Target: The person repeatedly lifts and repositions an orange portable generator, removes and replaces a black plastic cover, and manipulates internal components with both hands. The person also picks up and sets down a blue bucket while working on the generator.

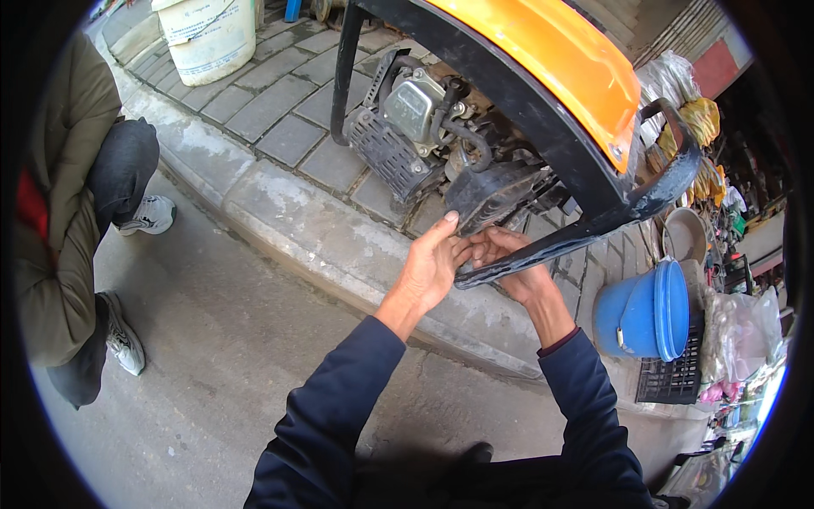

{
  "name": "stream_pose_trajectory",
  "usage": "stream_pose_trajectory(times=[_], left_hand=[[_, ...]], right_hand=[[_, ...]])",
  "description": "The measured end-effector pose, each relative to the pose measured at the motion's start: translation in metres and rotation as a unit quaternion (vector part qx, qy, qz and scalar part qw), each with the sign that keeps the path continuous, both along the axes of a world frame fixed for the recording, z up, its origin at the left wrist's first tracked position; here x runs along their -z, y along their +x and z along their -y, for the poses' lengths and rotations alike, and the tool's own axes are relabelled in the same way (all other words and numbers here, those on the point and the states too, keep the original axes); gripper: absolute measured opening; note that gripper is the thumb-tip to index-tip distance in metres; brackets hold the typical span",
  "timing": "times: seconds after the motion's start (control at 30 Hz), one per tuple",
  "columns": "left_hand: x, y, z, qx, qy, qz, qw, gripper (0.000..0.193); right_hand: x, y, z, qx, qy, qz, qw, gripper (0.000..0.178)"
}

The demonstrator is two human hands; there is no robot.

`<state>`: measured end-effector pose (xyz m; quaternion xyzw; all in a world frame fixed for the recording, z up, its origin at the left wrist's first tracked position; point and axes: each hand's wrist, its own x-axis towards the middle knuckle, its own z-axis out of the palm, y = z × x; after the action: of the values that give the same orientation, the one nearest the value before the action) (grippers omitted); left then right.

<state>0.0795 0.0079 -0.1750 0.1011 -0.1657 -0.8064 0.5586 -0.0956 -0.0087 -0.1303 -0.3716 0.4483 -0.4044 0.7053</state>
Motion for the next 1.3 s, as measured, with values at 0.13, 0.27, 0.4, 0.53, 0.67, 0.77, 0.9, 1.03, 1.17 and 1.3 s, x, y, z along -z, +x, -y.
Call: stream_pose_trajectory(times=[0.13, 0.27, 0.4, 0.53, 0.67, 0.77, 0.9, 1.03, 1.17, 1.3], left_hand=[[-0.012, 0.004, -0.005, -0.014, 0.020, 0.059, 0.998, 0.069], [-0.032, 0.011, -0.009, 0.004, 0.067, 0.143, 0.987, 0.085], [-0.055, 0.020, -0.009, 0.031, 0.095, 0.223, 0.970, 0.103], [-0.074, 0.025, -0.010, 0.018, 0.134, 0.293, 0.946, 0.108], [-0.088, 0.026, -0.010, 0.030, 0.113, 0.335, 0.935, 0.102], [-0.095, 0.027, -0.007, 0.041, 0.118, 0.345, 0.930, 0.096], [-0.096, 0.024, -0.006, 0.037, 0.123, 0.352, 0.927, 0.093], [-0.095, 0.024, -0.004, 0.039, 0.116, 0.355, 0.927, 0.097], [-0.094, 0.026, -0.002, 0.041, 0.123, 0.351, 0.927, 0.110], [-0.093, 0.029, -0.002, 0.052, 0.094, 0.337, 0.935, 0.144]], right_hand=[[0.007, 0.002, 0.003, 0.024, 0.046, 0.082, 0.995, 0.009], [0.017, 0.004, 0.001, 0.043, -0.133, -0.145, 0.979, 0.011], [0.019, 0.005, -0.005, 0.055, -0.256, -0.238, 0.935, 0.014], [0.016, 0.003, -0.008, 0.044, -0.124, -0.126, 0.983, 0.020], [0.017, 0.004, -0.005, -0.007, 0.000, 0.006, 1.000, 0.025], [0.019, 0.004, -0.001, -0.016, 0.033, 0.093, 0.995, 0.027], [0.020, 0.005, 0.000, -0.014, 0.061, 0.118, 0.991, 0.028], [0.018, 0.003, 0.000, 0.038, 0.084, 0.142, 0.986, 0.028], [0.019, 0.005, -0.001, 0.049, 0.113, 0.121, 0.985, 0.023], [0.024, 0.010, -0.005, 0.078, -0.148, -0.116, 0.979, 0.021]])
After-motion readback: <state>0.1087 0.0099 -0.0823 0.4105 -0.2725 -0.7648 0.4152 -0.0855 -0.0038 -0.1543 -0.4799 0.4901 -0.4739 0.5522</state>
